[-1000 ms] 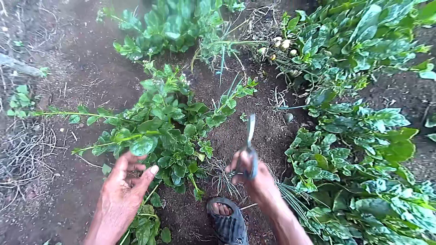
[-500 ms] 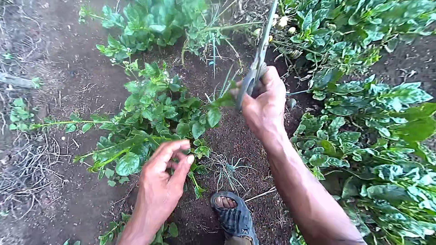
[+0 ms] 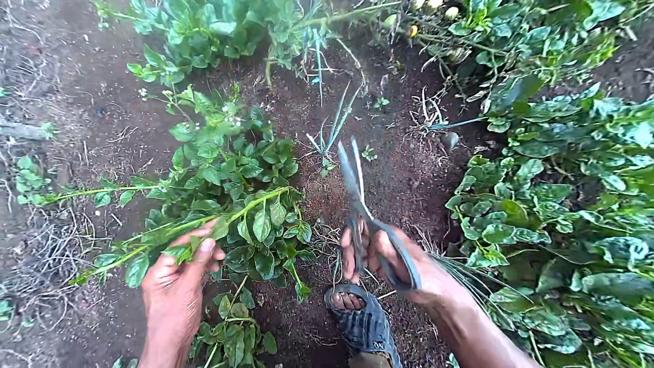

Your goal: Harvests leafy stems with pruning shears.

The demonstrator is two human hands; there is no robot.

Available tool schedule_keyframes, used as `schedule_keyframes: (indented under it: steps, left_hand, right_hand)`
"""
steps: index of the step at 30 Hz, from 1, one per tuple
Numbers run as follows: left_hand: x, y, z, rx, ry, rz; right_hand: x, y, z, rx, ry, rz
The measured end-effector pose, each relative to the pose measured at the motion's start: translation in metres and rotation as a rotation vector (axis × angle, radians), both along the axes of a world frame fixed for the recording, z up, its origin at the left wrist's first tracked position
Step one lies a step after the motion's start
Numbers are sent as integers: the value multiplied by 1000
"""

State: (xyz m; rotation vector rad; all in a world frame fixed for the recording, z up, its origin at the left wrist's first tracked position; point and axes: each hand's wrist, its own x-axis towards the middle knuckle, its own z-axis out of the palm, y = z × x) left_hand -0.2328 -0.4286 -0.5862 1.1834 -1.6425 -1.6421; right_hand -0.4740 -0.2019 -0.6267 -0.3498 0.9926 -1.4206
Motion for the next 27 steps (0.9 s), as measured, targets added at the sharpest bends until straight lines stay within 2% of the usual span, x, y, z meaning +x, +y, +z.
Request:
schedule_keyframes:
  steps: [3,6,12,19,27]
  left_hand:
    - [14,1,-2,27,26,33]
    - [23,1,-1,15,19,14]
    - [36,9,3,-68,-5,-136]
    - [40,29,11,-182,-44,-373]
    - [41,32,9,-237,-74,-386]
  right_hand:
    - [35,20,-20,86,-425,106]
    - [54,15,-35,128,-587,177]
    - [51,-23,-52,283,-486,235]
    - [54,-30,-61,321,-464,206]
    - [59,-33,-66,365,-491,78]
